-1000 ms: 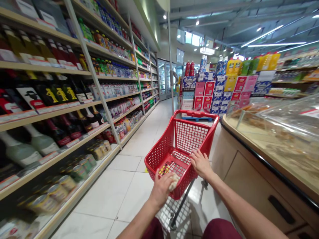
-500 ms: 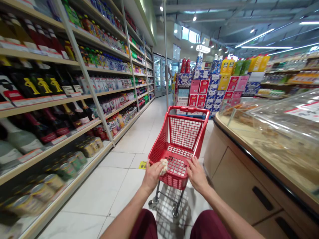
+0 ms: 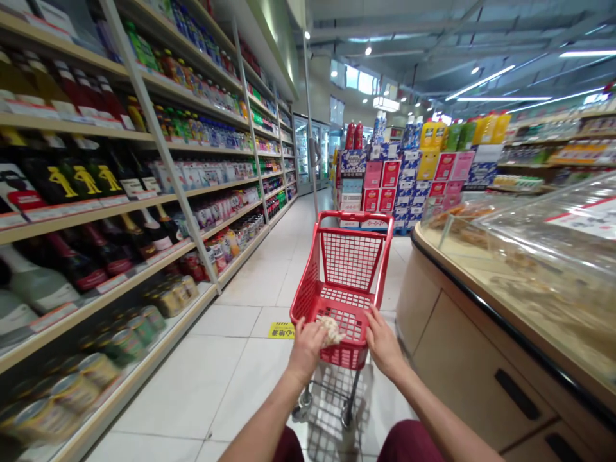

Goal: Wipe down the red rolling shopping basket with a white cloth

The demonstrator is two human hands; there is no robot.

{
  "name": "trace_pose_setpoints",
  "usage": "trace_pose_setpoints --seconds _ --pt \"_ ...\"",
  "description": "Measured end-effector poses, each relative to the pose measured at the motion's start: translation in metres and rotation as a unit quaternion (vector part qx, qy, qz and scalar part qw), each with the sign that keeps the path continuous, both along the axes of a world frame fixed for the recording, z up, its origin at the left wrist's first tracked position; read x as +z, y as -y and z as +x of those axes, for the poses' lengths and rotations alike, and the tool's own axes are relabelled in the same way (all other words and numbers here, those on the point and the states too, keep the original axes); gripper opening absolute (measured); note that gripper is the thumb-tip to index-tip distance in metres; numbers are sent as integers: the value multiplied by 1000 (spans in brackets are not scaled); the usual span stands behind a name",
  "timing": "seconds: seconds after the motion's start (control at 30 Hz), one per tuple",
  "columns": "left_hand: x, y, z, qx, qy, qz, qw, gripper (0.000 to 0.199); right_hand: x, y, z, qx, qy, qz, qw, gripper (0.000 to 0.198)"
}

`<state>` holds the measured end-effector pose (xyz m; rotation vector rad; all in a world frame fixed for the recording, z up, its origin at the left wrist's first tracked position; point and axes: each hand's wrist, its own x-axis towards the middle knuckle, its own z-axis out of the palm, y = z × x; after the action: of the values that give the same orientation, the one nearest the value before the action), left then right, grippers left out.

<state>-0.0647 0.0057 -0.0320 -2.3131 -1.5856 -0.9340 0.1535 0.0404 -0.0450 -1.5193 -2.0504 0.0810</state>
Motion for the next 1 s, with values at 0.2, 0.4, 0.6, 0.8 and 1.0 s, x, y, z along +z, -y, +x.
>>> trace_pose_setpoints --seconds 0.2,0.4,0.6,0.8,1.0 --pt "7 0 -10 23 101 -41 994 26 14 4 13 -29 68 -29 997 41" --pt "25 -2 -3 35 184 -62 980 30 24 29 -34 68 -174 -27 982 40" --pt "9 13 62 -109 314 -182 926 50 21 48 -75 5 -525 -146 839 58" --pt "14 -8 11 38 128 -175 975 55 39 28 -37 17 -538 -163 827 47" --pt "7 -19 -2 46 33 -178 982 46 37 3 -11 -66 -244 -75 965 18"
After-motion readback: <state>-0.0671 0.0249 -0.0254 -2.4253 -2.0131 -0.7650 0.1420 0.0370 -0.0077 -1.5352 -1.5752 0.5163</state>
